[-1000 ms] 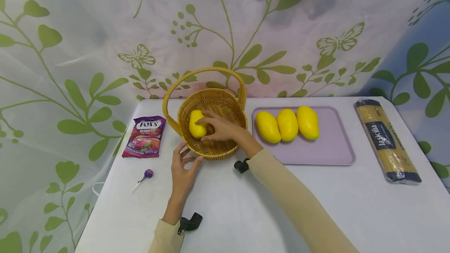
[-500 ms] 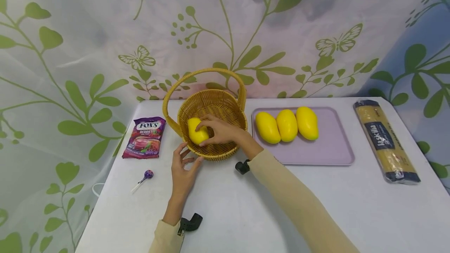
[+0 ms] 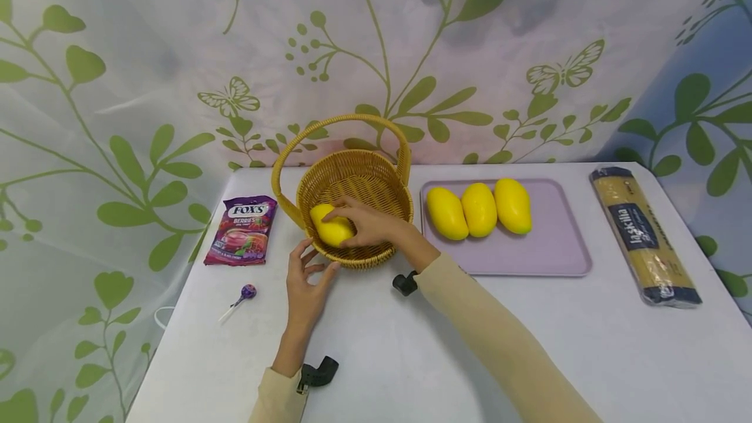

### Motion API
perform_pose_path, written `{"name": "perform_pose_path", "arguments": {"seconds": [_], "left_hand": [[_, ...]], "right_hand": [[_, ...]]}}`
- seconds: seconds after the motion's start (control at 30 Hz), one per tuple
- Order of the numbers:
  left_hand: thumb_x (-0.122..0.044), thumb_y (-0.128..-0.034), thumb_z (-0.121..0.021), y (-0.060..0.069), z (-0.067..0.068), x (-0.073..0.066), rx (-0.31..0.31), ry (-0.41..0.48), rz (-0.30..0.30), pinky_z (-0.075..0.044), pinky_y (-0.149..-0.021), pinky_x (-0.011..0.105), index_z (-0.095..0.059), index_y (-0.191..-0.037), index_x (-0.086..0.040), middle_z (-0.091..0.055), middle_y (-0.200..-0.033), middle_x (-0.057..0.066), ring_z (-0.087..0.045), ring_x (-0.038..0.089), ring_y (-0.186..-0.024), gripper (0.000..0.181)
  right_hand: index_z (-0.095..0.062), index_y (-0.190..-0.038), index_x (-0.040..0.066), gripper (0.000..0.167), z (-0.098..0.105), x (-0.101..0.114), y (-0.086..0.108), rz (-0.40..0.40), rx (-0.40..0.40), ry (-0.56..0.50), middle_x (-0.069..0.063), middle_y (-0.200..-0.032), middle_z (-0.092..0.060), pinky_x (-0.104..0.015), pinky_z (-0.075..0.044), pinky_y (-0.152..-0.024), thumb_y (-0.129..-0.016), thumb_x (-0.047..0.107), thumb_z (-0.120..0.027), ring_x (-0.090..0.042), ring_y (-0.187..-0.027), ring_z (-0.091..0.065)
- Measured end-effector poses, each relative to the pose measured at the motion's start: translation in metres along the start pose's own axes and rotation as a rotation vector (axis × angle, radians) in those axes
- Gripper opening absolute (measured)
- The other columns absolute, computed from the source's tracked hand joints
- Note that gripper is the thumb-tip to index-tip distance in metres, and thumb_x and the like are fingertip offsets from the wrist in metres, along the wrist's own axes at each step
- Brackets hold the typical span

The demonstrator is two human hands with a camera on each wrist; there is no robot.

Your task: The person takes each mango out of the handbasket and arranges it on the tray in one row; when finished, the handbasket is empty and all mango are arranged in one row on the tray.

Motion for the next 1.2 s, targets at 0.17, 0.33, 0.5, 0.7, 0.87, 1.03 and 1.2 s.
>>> {"name": "perform_pose_path", "arguments": {"seconds": [0.17,0.33,0.5,0.7,0.87,1.03,1.2], "left_hand": [[0.0,-0.0836,-0.074,0.0,0.0,0.0,0.0,0.002,0.0,-0.053,-0.082,0.055,-0.038,-0.138,0.01,-0.044,-0.14,0.028,-0.056,0.047,-0.119,0.066],[0.001,-0.0829,-0.075,0.0,0.0,0.001,-0.004,0.005,-0.011,-0.055,-0.081,0.05,-0.039,-0.138,0.009,-0.044,-0.14,0.028,-0.056,0.048,-0.119,0.066],[0.001,-0.0828,-0.075,-0.001,0.0,0.0,-0.004,0.005,-0.016,-0.055,-0.081,0.051,-0.039,-0.137,0.01,-0.044,-0.139,0.03,-0.056,0.049,-0.118,0.066],[0.001,-0.0826,-0.075,0.0,0.001,0.0,-0.006,-0.004,-0.01,-0.056,-0.08,0.049,-0.039,-0.137,0.01,-0.045,-0.139,0.03,-0.056,0.047,-0.118,0.066],[0.001,-0.0825,-0.075,0.0,0.001,-0.001,-0.006,-0.002,-0.013,-0.056,-0.08,0.05,-0.039,-0.137,0.012,-0.044,-0.139,0.031,-0.056,0.047,-0.118,0.066],[0.001,-0.083,-0.075,0.0,0.001,-0.001,-0.005,0.008,-0.011,-0.055,-0.08,0.052,-0.038,-0.137,0.012,-0.043,-0.139,0.031,-0.055,0.048,-0.119,0.066],[0.001,-0.083,-0.075,0.0,0.0,0.0,-0.002,0.013,-0.008,-0.055,-0.081,0.051,-0.038,-0.138,0.011,-0.043,-0.14,0.031,-0.055,0.049,-0.119,0.066]], "right_hand": [[-0.057,-0.136,0.019,0.058,0.002,0.0,0.004,-0.002,-0.015,-0.022,-0.013,-0.152,-0.032,-0.047,-0.043,-0.108,-0.082,0.017,-0.077,-0.031,-0.137,-0.04],[-0.056,-0.137,0.02,0.059,0.012,0.0,0.012,-0.024,-0.054,-0.006,-0.012,-0.154,-0.031,-0.048,-0.041,-0.11,-0.082,0.018,-0.077,-0.032,-0.139,-0.038],[-0.056,-0.138,0.02,0.059,0.023,0.002,0.02,-0.012,-0.093,0.015,-0.012,-0.154,-0.031,-0.045,-0.041,-0.111,-0.083,0.02,-0.077,-0.031,-0.139,-0.039],[-0.056,-0.137,0.018,0.058,0.03,0.006,0.031,0.021,-0.123,0.029,-0.013,-0.153,-0.032,-0.045,-0.043,-0.109,-0.083,0.019,-0.077,-0.032,-0.136,-0.042],[-0.057,-0.136,0.017,0.057,0.037,0.008,0.04,0.048,-0.166,0.038,-0.014,-0.153,-0.032,-0.043,-0.047,-0.104,-0.082,0.019,-0.077,-0.032,-0.133,-0.046],[-0.058,-0.134,0.017,0.057,0.048,0.011,0.052,0.057,-0.208,0.053,-0.015,-0.152,-0.034,-0.043,-0.049,-0.102,-0.081,0.018,-0.077,-0.032,-0.133,-0.047],[-0.058,-0.135,0.019,0.056,0.058,0.012,0.067,0.052,-0.235,0.062,-0.013,-0.153,-0.032,-0.043,-0.051,-0.099,-0.082,0.019,-0.077,-0.031,-0.132,-0.047]]}}
Point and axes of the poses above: each hand's wrist, its own y-axis away from the middle knuckle, its own z-axis out of the back of the hand, x = y × z, the point moved 6 cm from there along -y, towards the middle knuckle
